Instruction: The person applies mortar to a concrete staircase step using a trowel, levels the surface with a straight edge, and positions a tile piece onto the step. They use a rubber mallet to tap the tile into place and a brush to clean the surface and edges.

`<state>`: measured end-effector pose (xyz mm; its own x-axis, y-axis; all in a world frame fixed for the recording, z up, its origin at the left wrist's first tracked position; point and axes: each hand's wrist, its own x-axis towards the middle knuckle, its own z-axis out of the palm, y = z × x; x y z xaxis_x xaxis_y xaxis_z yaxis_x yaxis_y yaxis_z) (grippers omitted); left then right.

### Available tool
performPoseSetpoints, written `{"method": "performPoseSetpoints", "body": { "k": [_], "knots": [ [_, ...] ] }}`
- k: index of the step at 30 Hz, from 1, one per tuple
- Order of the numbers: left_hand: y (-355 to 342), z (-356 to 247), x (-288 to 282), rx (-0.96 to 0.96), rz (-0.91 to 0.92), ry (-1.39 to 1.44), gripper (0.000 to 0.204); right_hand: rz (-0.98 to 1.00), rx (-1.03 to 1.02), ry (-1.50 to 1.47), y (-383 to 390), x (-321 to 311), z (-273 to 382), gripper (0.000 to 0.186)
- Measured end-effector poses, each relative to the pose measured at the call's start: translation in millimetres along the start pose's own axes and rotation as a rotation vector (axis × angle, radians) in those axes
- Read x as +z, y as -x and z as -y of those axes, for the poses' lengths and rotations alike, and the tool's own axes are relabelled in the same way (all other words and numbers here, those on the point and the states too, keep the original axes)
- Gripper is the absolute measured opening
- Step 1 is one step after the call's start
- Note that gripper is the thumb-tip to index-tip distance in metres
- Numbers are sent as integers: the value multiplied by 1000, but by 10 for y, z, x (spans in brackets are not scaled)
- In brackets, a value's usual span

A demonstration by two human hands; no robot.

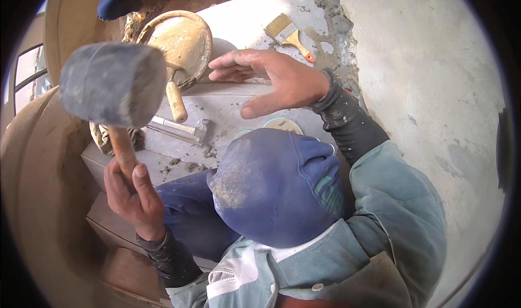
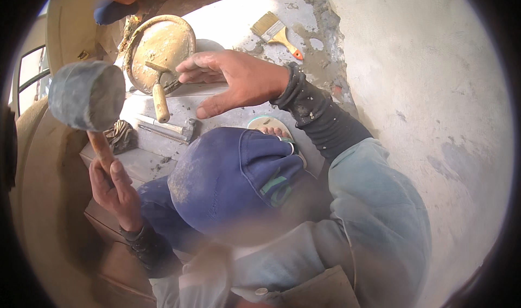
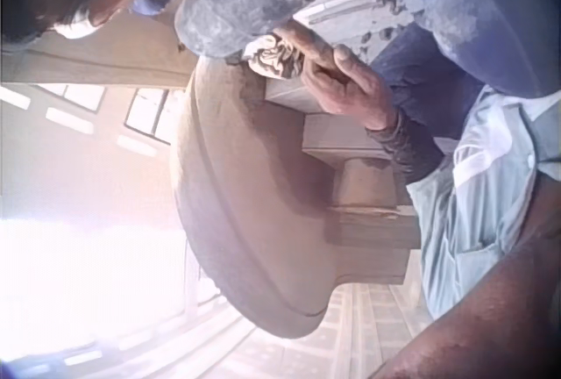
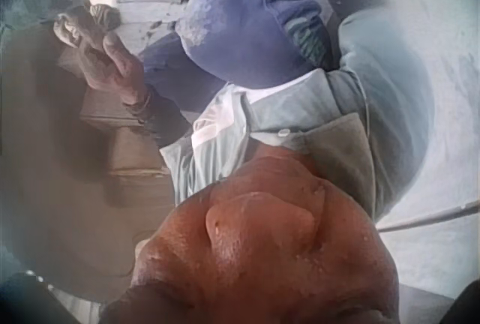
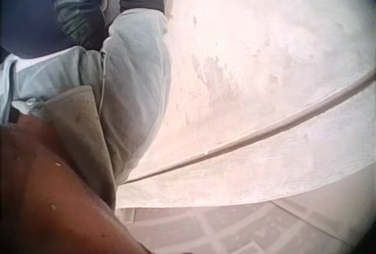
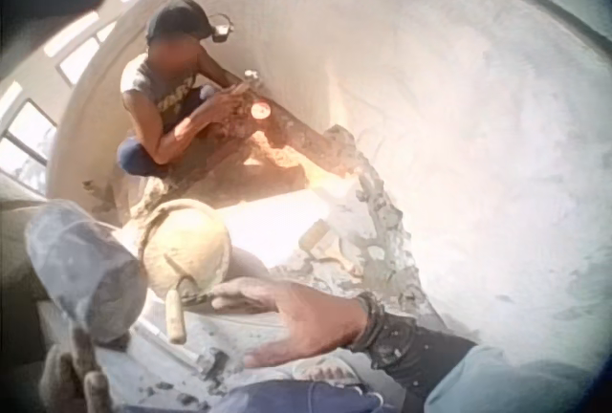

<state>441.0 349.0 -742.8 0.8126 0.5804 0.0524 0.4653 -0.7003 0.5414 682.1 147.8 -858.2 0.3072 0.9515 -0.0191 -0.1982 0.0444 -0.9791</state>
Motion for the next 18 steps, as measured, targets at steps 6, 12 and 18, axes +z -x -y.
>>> {"method": "performPoseSetpoints", "body": {
  "k": [6,12,18],
  "knots": [
    [-964,-742,1593,269,265,347,39,-633,-72,-610,-318,-376,368,17],
    [-655,-247,2862,273,768,-161,109,-1045,88,-302,-174,-1923,-650,16],
    [-110,50,3328,230,1145,-359,111,-842,253,-248,476,-2462,-2077,14]
  ]
}}
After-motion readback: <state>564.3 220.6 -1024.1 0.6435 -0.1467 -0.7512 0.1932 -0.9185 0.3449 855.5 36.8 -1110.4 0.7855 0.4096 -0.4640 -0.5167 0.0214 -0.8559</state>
